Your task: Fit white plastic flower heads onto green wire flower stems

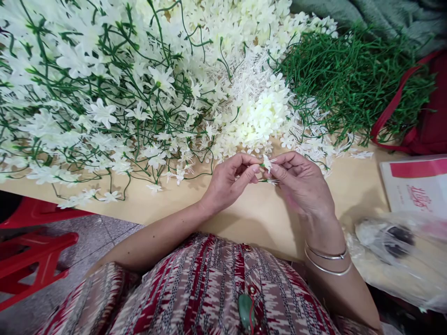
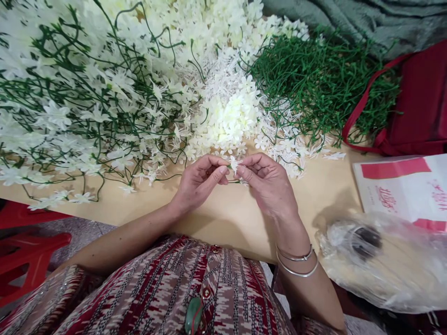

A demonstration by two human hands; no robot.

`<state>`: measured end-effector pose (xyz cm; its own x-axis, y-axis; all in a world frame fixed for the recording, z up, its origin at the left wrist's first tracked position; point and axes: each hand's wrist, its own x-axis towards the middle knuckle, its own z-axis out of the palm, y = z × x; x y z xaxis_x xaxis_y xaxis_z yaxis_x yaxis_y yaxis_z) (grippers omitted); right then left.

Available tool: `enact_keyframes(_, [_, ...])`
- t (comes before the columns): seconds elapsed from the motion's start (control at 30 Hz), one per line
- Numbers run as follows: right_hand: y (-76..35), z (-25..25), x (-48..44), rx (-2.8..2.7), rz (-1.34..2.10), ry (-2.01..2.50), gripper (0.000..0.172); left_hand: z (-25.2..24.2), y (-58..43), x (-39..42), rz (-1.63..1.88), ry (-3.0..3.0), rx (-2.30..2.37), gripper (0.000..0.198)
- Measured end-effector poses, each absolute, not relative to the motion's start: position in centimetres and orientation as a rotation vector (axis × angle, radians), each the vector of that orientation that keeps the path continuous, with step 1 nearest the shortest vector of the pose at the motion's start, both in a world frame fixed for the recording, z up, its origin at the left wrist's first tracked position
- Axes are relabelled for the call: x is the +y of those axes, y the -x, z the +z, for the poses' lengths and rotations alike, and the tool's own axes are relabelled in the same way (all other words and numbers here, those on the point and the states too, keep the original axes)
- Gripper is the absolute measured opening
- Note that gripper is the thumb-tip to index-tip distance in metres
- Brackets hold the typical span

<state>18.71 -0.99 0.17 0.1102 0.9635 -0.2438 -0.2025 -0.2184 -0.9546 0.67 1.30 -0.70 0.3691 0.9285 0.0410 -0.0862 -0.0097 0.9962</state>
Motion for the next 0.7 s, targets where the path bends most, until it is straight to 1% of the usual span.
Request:
enact_keyframes(0.17, [-18.81, 0.10, -1.17, -0.881, 1.327, 1.318, 0.019, -0.78, -0.73, 1.22, 0.980, -1.342, 0.887, 0.025])
enact_keyframes(0.33, [-18.67, 0.10, -1.18, -0.904, 1.347, 1.293, 0.021, -0.57, -0.70, 1.16, 0.944, -1.351, 0.879, 0.024])
enact_keyframes(0.43, [-18.77, 0.15, -1.21, -0.909, 1.335, 1.316, 0.020, -0.47, -0.67, 1.21, 0.963, -1.333, 0.883, 0.024])
enact_keyframes(0.57, [-18.92, 0.38, -1.29, -0.894, 1.322, 1.348, 0.023, -0.43, -0.69, 1.34, 0.997, -1.263, 0.876, 0.024])
enact_keyframes(0.7, [-18.92, 0.64, -1.47, -0.950, 1.271, 1.382, 0.018, -0.46, -0.68, 1.40, 1.011, -1.199, 0.873, 0.025])
